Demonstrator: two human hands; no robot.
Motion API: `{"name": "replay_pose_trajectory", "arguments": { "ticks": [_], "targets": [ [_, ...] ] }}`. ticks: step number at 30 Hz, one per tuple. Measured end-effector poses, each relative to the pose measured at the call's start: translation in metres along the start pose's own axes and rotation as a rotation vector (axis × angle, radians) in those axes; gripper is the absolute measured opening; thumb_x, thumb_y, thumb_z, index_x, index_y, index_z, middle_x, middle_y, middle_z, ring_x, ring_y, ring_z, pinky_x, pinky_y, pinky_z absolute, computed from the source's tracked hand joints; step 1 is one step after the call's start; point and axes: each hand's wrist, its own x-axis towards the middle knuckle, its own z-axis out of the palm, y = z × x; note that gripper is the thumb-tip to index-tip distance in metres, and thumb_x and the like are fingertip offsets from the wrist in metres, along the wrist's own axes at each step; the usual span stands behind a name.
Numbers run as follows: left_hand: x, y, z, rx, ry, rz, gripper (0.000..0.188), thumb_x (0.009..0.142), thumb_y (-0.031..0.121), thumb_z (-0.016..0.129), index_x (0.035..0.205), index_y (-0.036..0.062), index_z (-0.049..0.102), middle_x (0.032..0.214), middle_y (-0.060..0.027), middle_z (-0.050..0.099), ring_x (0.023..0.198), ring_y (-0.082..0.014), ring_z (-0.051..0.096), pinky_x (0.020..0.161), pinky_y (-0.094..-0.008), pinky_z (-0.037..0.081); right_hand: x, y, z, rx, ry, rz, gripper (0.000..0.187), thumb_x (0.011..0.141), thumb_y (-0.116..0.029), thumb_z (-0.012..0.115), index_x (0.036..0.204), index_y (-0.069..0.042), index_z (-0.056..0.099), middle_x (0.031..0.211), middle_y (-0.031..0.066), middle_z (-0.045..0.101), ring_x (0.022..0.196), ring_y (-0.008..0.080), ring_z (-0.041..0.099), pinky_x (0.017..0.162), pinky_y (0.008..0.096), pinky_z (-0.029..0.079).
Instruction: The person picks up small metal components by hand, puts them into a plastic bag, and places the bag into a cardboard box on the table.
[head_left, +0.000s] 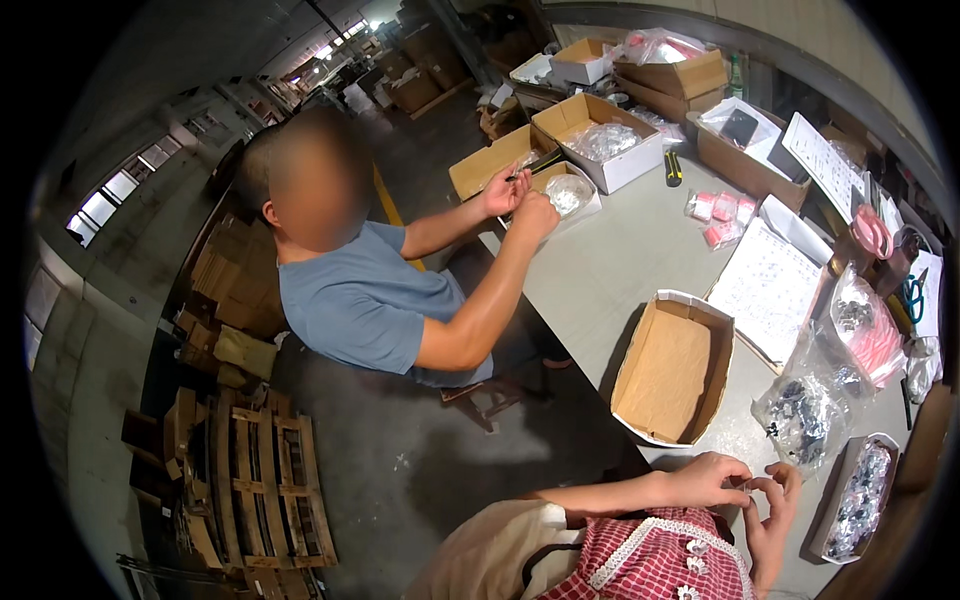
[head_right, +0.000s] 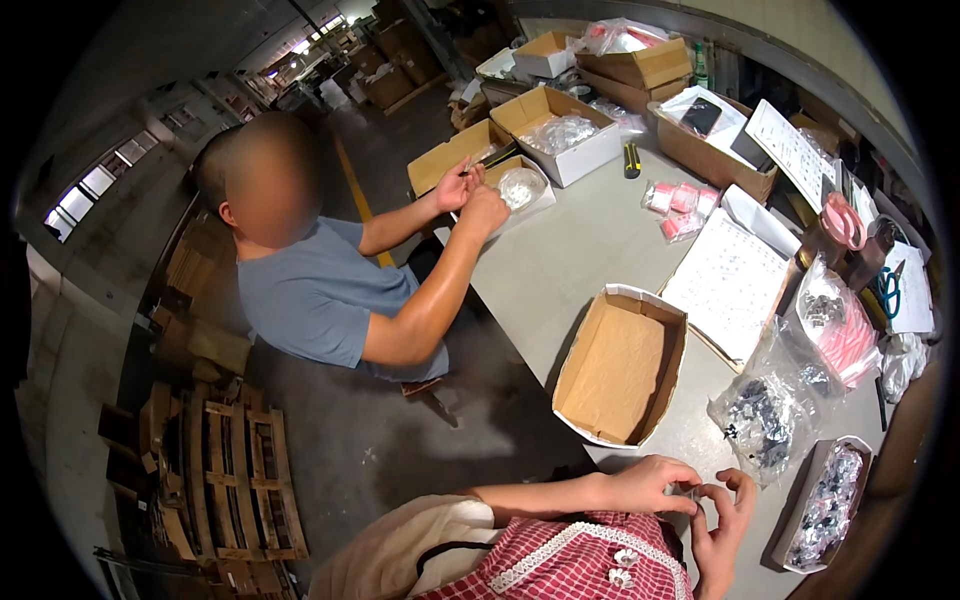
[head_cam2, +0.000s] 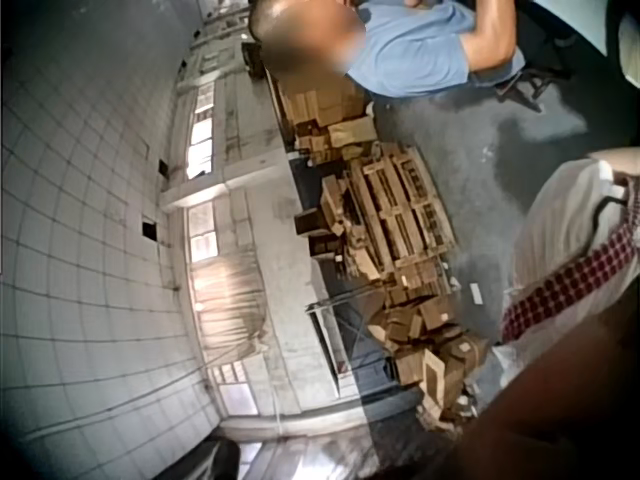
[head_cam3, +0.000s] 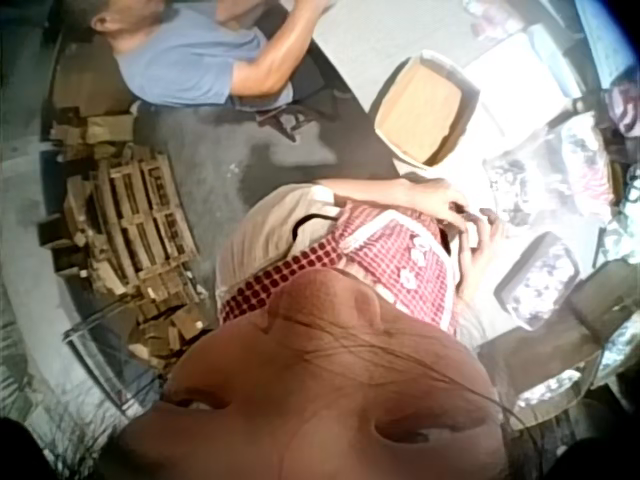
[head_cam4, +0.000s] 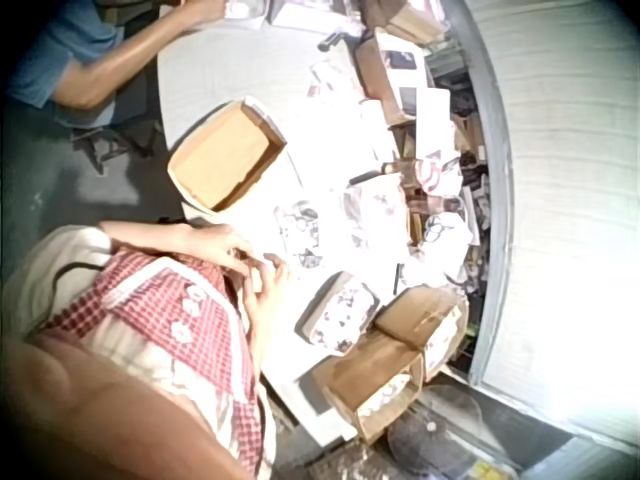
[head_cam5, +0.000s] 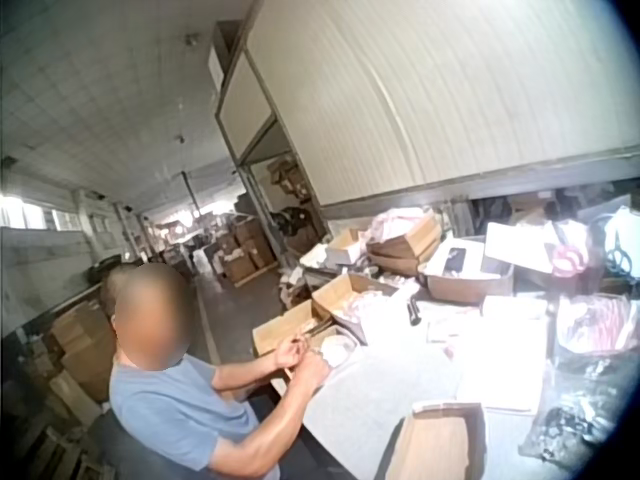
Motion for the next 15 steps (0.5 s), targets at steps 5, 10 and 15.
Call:
{"name": "replay_pose_trajectory", "arguments": {
  "ticks": [5,10,15],
  "targets": [
    [0.001,0.0,0.002,-0.175,-0.068,-0.111,0.032,0.084,0.03,0.076,0.096,0.0005,0.069,0.077,-0.0052,0.066,0.069,-0.0125,0.059,0.064,-0.0289,0.047,-0.003,0.004,-0.002,-0.024,-0.025,-0.002,0.023,0.069,-0.011,0.075,0.082,-0.002,0.059,0.099,0.0116,0.054,0.099,0.0284,0.05,0.09,0.0384,0.039],
    [0.002,-0.006,0.005,-0.359,-0.108,-0.222,0.032,0.089,0.031,0.073,0.096,0.0007,0.069,0.077,0.0006,0.063,0.071,-0.0067,0.053,0.062,-0.0261,0.044,-0.003,0.001,0.004,0.183,0.006,0.152,0.021,0.072,-0.009,0.075,0.08,-0.001,0.058,0.094,0.0097,0.057,0.094,0.025,0.051,0.088,0.036,0.039],
    [0.004,-0.021,0.011,-0.519,-0.179,-0.271,0.032,0.093,0.035,0.069,0.094,0.0027,0.068,0.077,0.0017,0.062,0.069,-0.0058,0.052,0.059,-0.0242,0.04,-0.008,0.01,0.01,0.255,0.07,0.249,0.019,0.073,-0.009,0.077,0.08,-0.003,0.06,0.095,0.0106,0.061,0.101,0.0263,0.054,0.099,0.0407,0.038]
  ]
}}
